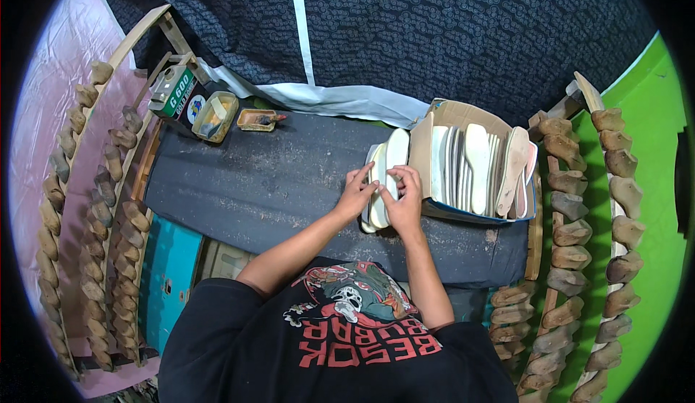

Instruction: The person applies adhesive to shoe soles using a brush, washes soles in a basin, sorts insoles from a box, and applies adhesive to another sole with a brush.

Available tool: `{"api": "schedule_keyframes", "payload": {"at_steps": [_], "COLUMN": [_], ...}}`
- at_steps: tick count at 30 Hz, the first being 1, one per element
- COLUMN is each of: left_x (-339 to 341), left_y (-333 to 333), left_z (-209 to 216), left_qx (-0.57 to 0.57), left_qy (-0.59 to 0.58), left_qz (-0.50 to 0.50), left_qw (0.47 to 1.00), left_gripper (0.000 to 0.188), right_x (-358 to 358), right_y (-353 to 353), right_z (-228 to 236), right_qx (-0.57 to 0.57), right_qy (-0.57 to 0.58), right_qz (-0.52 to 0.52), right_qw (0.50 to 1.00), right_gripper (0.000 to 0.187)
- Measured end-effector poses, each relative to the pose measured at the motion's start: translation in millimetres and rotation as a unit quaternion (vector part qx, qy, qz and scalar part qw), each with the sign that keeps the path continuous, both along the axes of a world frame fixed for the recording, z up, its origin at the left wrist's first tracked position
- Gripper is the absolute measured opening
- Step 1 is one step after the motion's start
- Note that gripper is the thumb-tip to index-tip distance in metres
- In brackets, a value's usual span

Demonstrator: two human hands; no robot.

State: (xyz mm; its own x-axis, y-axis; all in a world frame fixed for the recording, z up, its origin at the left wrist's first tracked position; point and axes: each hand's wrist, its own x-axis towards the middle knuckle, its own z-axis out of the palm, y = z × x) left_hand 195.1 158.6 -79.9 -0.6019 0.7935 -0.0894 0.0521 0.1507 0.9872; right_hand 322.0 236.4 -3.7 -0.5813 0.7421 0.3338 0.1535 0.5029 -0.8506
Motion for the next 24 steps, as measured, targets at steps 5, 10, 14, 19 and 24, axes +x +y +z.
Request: {"api": "schedule_keyframes", "payload": {"at_steps": [5,10,14,19,24], "left_x": [-12.3,-17.9,-19.8,-32.4,-55.4], "left_y": [-8.3,-27.3,-52.3,-72.9,-90.0], "left_z": [4.9,4.9,21.3,36.0,71.3], "left_qx": [0.042,0.062,0.073,0.123,0.15], "left_qy": [-0.102,-0.013,-0.086,-0.382,-0.303], "left_qz": [0.008,0.042,0.02,-0.053,-0.061], "left_qw": [0.994,0.997,0.993,0.914,0.939], "left_gripper": [0.049,0.035,0.038,0.047,0.046], "right_x": [5.2,13.0,12.0,-20.9,-59.7], "right_y": [-0.1,-14.3,-33.6,-63.3,-88.9], "right_z": [1.2,-1.2,-14.8,-24.1,-39.0], "right_qx": [-0.116,-0.264,-0.302,-0.339,-0.321], "right_qy": [0.135,0.272,0.314,0.298,0.164], "right_qz": [0.009,0.06,0.117,0.152,0.164], "right_qw": [0.984,0.923,0.892,0.879,0.918], "right_gripper": [0.038,0.039,0.037,0.038,0.034]}}
